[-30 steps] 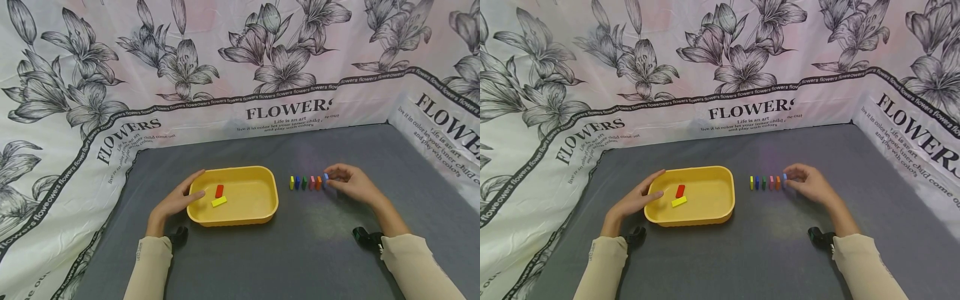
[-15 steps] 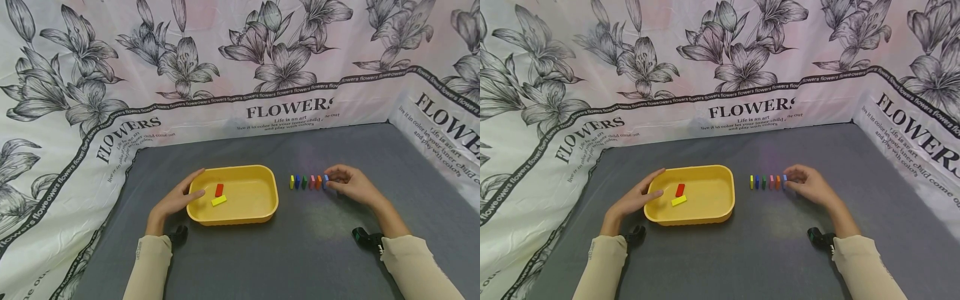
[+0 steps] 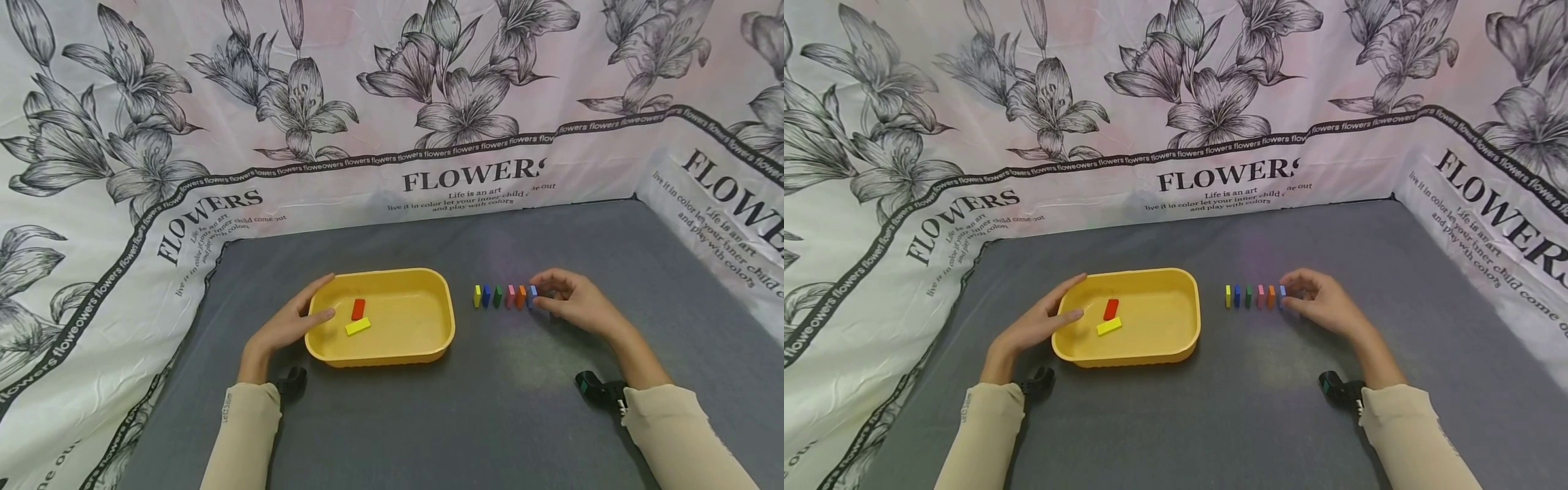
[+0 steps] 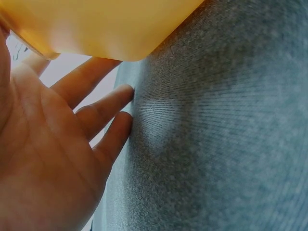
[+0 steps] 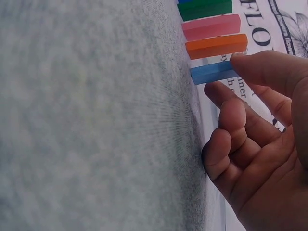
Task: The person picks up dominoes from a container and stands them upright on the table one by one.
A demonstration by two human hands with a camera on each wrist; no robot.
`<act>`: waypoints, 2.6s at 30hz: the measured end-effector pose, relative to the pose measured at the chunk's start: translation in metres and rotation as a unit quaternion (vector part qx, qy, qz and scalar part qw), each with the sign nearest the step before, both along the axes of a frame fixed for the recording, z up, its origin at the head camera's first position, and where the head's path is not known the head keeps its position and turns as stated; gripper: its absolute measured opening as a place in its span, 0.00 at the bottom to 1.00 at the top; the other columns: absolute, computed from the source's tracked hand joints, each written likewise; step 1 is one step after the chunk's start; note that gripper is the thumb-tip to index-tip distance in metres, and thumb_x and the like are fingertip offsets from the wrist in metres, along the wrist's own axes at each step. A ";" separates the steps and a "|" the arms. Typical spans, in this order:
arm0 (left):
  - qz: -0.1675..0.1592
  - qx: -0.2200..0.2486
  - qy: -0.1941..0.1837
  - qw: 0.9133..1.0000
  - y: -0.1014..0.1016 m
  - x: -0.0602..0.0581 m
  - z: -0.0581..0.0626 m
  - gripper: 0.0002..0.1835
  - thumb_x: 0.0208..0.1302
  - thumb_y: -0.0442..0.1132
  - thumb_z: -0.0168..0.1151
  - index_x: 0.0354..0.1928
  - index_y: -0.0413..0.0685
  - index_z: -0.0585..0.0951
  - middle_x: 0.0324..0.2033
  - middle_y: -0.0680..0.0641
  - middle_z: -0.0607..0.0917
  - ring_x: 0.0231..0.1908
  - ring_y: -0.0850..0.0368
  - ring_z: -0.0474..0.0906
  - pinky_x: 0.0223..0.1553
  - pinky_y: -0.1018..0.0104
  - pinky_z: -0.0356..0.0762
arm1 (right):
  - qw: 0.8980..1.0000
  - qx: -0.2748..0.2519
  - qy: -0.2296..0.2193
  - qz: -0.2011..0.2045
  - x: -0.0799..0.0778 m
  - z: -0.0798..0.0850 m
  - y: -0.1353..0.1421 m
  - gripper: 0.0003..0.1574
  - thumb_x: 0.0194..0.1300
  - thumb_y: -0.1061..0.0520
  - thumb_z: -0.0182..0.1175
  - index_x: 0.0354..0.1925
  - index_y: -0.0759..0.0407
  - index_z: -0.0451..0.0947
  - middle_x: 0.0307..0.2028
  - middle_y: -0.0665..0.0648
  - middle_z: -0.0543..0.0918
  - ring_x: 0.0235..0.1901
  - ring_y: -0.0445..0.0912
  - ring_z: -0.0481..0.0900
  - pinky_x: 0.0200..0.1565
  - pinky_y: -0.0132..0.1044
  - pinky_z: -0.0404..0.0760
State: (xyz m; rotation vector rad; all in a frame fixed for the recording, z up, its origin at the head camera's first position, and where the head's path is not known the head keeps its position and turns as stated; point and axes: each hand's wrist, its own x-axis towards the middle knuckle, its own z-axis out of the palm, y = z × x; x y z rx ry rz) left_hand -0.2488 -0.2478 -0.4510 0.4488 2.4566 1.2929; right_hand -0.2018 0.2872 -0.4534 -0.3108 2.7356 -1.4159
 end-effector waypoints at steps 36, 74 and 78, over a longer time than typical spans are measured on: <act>-0.002 0.002 -0.002 1.000 -0.001 0.001 0.001 0.38 0.73 0.49 0.61 0.79 0.75 0.56 0.81 0.52 0.55 0.76 0.41 0.58 0.75 0.33 0.55 | 0.997 -0.030 0.067 0.011 -0.002 0.034 -0.034 0.21 0.69 0.54 0.67 0.58 0.55 0.78 0.48 0.42 0.85 0.24 0.50 0.75 0.24 0.36 0.72; -0.016 0.005 -0.002 1.000 -0.003 -0.001 -0.001 0.38 0.73 0.51 0.61 0.79 0.73 0.55 0.81 0.50 0.54 0.76 0.40 0.59 0.75 0.35 0.58 | 0.974 -0.054 0.154 0.154 -0.016 0.028 -0.185 0.15 0.65 0.58 0.70 0.50 0.53 0.84 0.43 0.58 0.89 0.21 0.39 0.69 0.25 0.31 0.69; -0.017 0.002 0.002 1.000 -0.002 -0.002 0.001 0.39 0.72 0.52 0.61 0.80 0.72 0.55 0.80 0.50 0.54 0.76 0.41 0.60 0.75 0.36 0.58 | 0.972 -0.029 0.162 0.169 -0.015 0.029 -0.197 0.16 0.63 0.59 0.71 0.50 0.56 0.83 0.43 0.58 0.89 0.21 0.38 0.70 0.26 0.31 0.73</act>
